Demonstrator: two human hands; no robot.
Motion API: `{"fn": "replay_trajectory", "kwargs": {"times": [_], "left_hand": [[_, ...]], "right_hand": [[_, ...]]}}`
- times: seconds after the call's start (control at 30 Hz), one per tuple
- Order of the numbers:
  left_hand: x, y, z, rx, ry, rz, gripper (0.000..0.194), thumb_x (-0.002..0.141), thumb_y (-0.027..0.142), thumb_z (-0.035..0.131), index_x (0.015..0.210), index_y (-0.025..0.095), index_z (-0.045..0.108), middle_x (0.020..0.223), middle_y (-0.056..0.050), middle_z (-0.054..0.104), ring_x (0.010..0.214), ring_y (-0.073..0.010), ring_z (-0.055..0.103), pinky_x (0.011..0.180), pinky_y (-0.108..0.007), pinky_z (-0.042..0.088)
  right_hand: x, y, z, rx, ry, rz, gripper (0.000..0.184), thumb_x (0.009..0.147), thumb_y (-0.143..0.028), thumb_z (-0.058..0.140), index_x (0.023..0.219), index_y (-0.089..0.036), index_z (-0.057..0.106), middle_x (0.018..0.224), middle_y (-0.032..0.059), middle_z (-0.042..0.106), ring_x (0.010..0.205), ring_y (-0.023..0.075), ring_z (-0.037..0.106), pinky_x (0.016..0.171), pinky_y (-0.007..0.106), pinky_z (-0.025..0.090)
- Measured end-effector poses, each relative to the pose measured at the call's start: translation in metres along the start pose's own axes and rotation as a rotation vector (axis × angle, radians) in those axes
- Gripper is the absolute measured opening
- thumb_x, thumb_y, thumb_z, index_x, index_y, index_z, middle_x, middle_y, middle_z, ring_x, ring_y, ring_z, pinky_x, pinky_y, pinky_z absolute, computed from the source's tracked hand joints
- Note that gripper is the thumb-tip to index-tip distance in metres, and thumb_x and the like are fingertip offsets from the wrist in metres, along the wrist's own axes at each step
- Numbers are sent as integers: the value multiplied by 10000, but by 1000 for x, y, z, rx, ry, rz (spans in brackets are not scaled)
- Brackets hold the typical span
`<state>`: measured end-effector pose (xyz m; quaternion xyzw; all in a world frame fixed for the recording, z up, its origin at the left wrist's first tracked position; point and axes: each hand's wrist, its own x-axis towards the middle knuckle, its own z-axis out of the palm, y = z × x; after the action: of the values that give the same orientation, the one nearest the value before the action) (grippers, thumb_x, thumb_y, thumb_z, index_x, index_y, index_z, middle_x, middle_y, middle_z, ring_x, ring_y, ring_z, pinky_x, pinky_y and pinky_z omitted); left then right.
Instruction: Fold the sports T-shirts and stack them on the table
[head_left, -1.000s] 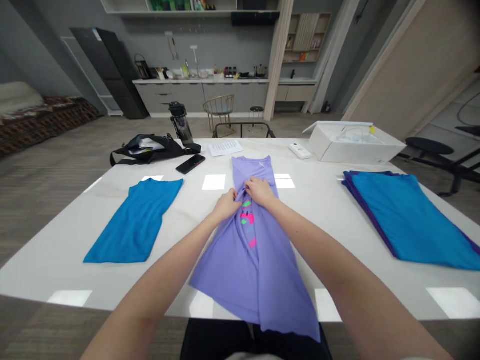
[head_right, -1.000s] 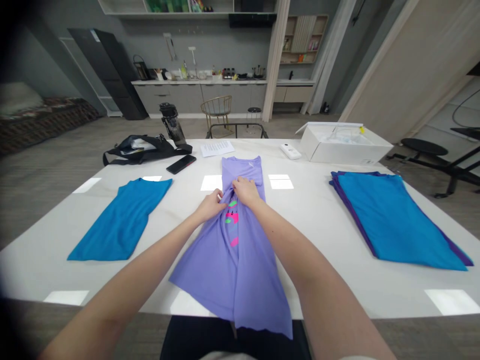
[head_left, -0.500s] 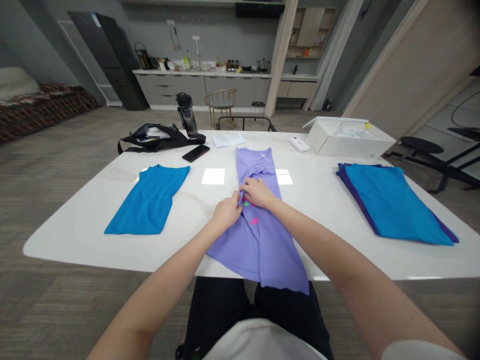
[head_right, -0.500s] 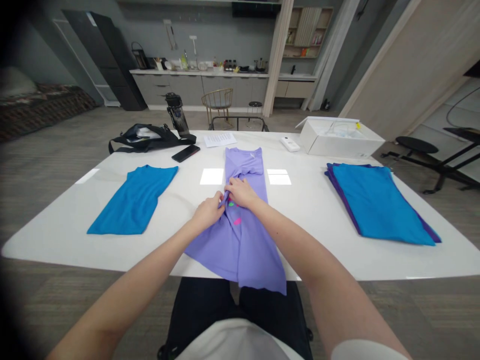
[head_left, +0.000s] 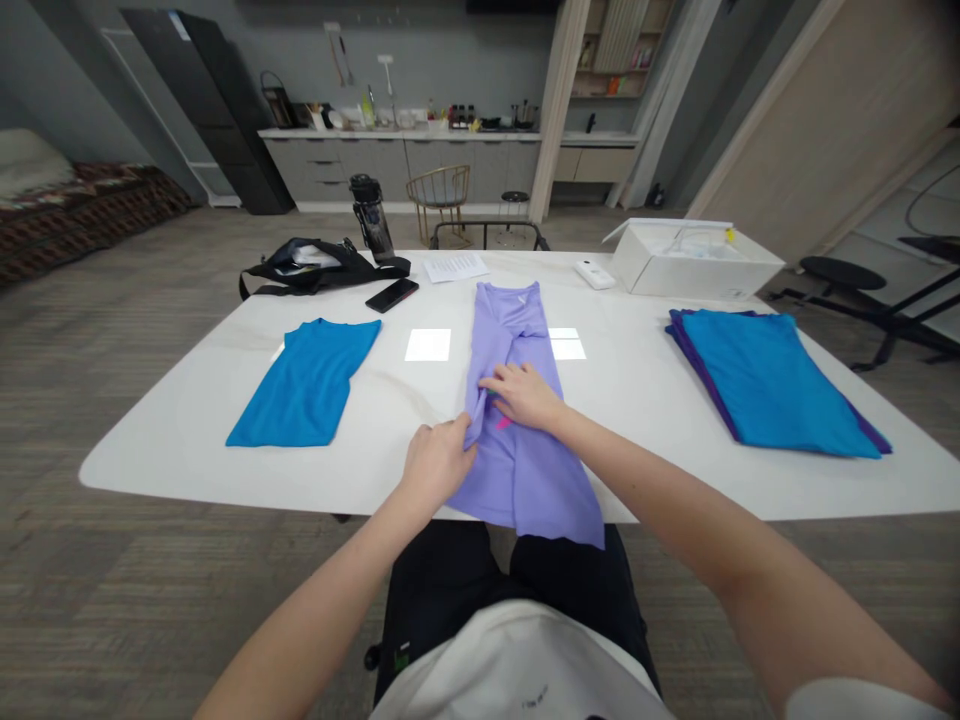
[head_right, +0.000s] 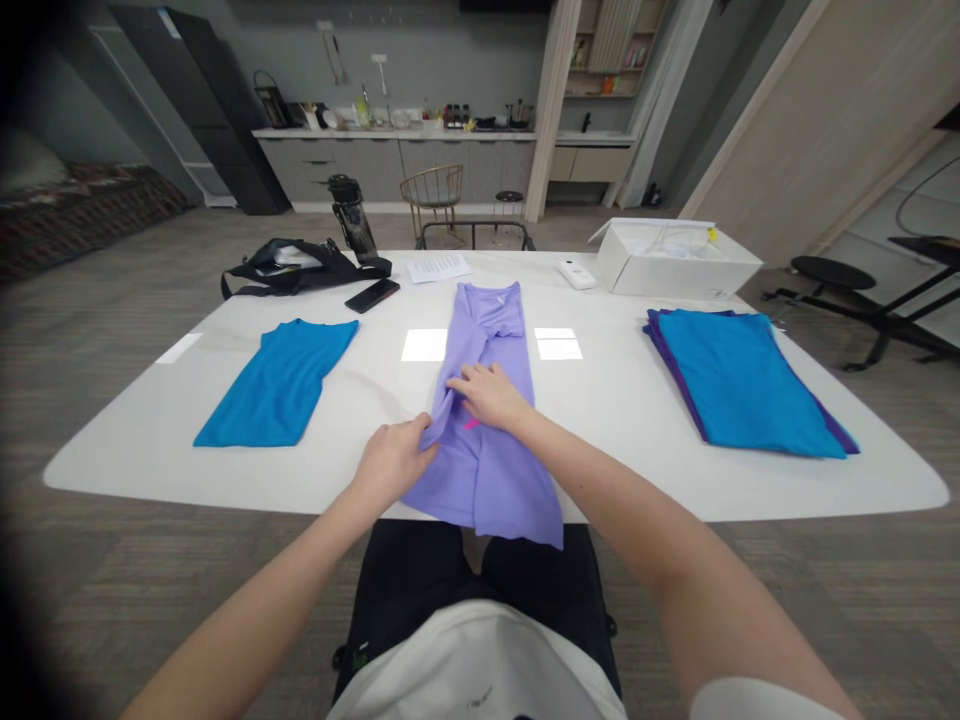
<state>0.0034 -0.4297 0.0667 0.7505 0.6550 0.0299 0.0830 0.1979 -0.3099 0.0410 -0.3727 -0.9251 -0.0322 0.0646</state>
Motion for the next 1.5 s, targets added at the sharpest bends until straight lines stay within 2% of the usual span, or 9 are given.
{"fn": "replay_trajectory", "kwargs": {"times": [0.1, 0.27, 0.37, 0.47, 0.63, 0.83, 1.17, 1.33, 1.5], "left_hand": [[-17, 10, 3, 8, 10, 40, 259, 915, 245, 561, 1170, 269, 603, 1026, -82, 765, 867, -271, 728, 815, -381, 470], [-61, 13, 9, 75, 56, 96, 225, 921, 140, 502, 1071, 242, 635, 936, -75, 735, 771, -250, 691, 797, -404, 453], [-88, 12, 19, 17, 151, 182, 221, 945, 143, 497, 1064, 247, 652, 955, -83, 728, 893, -264, 683, 863, -436, 450], [-102, 10, 37, -53, 218, 265, 260, 965, 141, 488, 1098, 269, 670, 1052, -87, 740, 977, -251, 670, 937, -461, 443], [-106, 9, 70, -116, 268, 250, 349, 954, 144, 507, 1230, 296, 656, 1195, -102, 728, 1059, -261, 665, 1010, -505, 429], [-109, 11, 84, -176, 404, 17, 217, 975, 195, 491, 1104, 263, 652, 1099, -112, 730, 1043, -284, 669, 947, -485, 449], [-113, 20, 83, -383, 476, 157, 223, 985, 180, 473, 1064, 274, 659, 894, -50, 733, 863, -216, 687, 946, -435, 510], [-114, 26, 72, -496, 575, 78, 132, 994, 239, 505, 978, 269, 632, 842, -45, 694, 807, -209, 660, 819, -384, 557], [-110, 27, 64, -427, 719, 222, 94, 957, 137, 571, 974, 225, 601, 841, -34, 684, 793, -195, 641, 776, -354, 528]], "right_hand": [[-14, -19, 2, 55, 1, -104, 246, 967, -214, 561, 1189, -225, 668, 1155, 97, 616, 1040, 250, 548, 898, 374, 324], [-41, -28, 0, 28, 9, 46, 135, 946, -168, 569, 1033, -190, 670, 1053, 95, 632, 983, 254, 559, 846, 365, 331], [-59, -33, -4, -22, 22, 71, 151, 970, -181, 549, 1070, -177, 663, 1053, 108, 639, 982, 264, 560, 843, 375, 322], [-78, -48, -6, -28, 28, -50, 204, 1013, -225, 522, 1166, -198, 655, 1049, 101, 639, 956, 250, 550, 843, 375, 308], [-105, -77, 0, -7, 38, -241, 201, 1045, -219, 483, 965, -209, 667, 943, 76, 624, 876, 226, 522, 811, 374, 296], [-124, -72, 2, 43, 129, -72, 233, 1048, -189, 444, 1046, -192, 677, 944, 83, 640, 897, 230, 541, 842, 374, 318], [-156, -99, -6, 147, 146, -24, 214, 1029, -275, 525, 1138, -245, 707, 988, 86, 677, 906, 231, 560, 843, 392, 351], [-165, -118, 5, 235, 166, 38, 478, 932, -481, 667, 1327, -214, 637, 1169, 137, 679, 990, 281, 576, 849, 439, 379], [-161, -123, 8, 237, 344, 145, 212, 953, -184, 602, 1136, -209, 707, 1020, 93, 695, 917, 239, 589, 798, 395, 395]]}}
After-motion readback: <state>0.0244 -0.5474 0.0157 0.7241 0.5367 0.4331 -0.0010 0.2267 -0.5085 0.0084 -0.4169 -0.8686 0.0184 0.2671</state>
